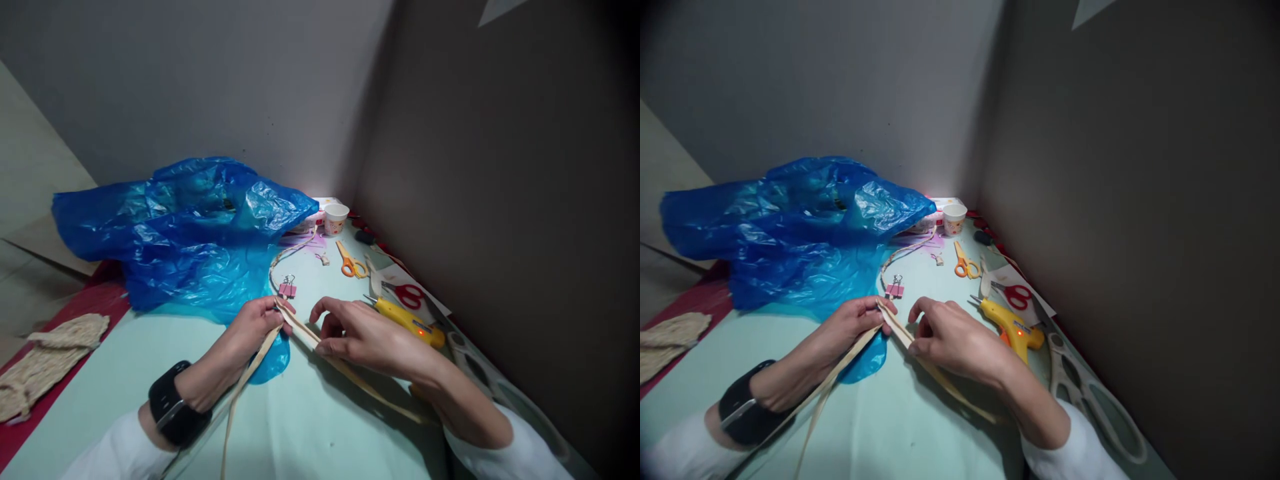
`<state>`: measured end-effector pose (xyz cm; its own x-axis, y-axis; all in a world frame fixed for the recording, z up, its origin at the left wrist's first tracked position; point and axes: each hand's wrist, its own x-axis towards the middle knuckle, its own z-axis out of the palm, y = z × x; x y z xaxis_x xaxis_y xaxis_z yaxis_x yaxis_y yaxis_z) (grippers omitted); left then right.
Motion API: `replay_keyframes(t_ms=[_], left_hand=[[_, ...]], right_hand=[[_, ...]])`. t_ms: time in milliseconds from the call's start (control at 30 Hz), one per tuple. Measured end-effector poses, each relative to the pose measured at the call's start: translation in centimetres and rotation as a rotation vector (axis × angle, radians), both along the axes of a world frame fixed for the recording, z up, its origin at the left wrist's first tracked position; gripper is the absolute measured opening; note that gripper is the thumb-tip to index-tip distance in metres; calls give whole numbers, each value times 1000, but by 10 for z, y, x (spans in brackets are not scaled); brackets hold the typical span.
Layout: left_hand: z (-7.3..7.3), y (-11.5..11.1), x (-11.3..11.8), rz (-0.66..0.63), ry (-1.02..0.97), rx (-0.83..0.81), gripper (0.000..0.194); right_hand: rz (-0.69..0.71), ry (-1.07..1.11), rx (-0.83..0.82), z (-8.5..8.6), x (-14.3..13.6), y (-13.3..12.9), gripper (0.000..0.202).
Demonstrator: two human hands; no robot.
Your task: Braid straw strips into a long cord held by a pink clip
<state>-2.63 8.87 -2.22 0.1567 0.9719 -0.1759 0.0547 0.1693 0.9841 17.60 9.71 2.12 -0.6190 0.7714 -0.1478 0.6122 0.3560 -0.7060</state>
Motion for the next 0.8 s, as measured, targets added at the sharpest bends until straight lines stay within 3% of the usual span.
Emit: replay_keyframes(t_ms=[133,267,367,567,800], left_hand=[[-3,0,-1,4,21,-27,10],[-2,0,0,17,37,-153,17],[1,0,2,35,37,-173,19],[1,-1,4,44,51,-166,17],[-1,-1,2,50,67,-114,14]], right_hand=[[15,-159,94,0,0,-1,12],[-26,-250,250,-3,-2,-6,13],[-18,-298,274,-4,-4,-8,15],[-142,-113,198,-14,-16,0,21],[-165,-27,227,-29,-33,3,21]])
